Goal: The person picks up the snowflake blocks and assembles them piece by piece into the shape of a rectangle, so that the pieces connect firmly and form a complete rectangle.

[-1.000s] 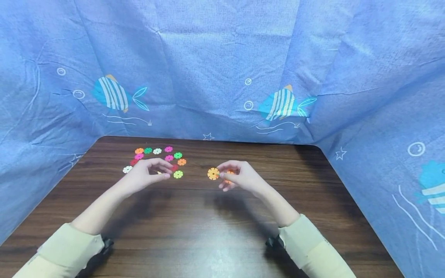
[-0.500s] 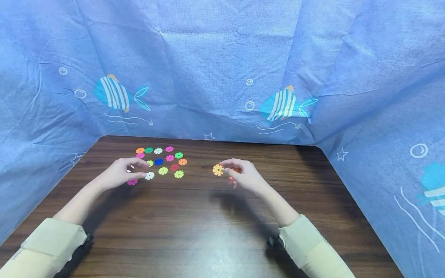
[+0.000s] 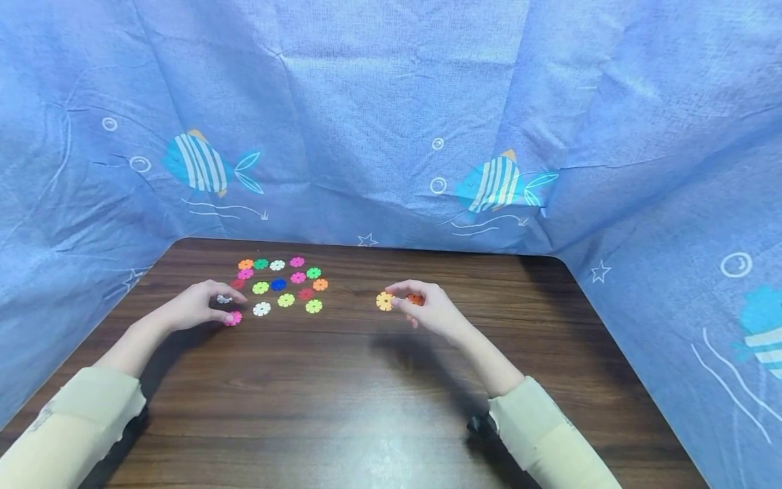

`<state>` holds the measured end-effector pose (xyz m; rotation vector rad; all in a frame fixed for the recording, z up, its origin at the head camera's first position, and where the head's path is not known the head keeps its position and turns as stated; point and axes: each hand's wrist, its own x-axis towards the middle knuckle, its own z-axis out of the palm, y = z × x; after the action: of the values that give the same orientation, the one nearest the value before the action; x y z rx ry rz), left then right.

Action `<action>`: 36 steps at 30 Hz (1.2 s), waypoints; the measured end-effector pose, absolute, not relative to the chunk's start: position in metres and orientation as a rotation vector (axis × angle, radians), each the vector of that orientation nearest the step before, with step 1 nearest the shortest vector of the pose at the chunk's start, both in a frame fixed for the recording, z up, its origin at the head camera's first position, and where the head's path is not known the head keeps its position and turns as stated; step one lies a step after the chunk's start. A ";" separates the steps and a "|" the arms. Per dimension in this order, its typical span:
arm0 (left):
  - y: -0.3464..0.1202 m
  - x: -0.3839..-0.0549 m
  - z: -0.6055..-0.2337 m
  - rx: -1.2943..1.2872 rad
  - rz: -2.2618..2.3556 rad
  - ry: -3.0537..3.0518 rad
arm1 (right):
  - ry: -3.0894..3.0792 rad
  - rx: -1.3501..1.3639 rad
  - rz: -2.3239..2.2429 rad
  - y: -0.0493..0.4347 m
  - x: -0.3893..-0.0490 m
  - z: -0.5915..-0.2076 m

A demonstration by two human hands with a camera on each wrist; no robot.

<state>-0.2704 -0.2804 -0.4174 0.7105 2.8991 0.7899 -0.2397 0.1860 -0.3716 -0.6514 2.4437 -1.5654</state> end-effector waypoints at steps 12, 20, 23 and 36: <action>-0.292 -0.277 -0.423 0.731 0.672 2.875 | 2.513 -0.642 -1.455 0.186 -0.238 -0.371; -0.289 -0.276 -0.421 0.635 0.751 2.819 | 2.542 -0.659 -1.422 0.187 -0.239 -0.376; -0.286 -0.275 -0.418 0.597 0.812 2.796 | 2.550 -0.672 -1.424 0.188 -0.239 -0.377; -0.270 -0.275 -0.410 0.537 0.905 2.843 | 2.562 -0.653 -1.444 0.189 -0.239 -0.373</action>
<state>-0.2747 -0.2701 -0.4102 0.5368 2.8427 0.9047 -0.2389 0.1885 -0.3732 -0.6528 2.5623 -1.4445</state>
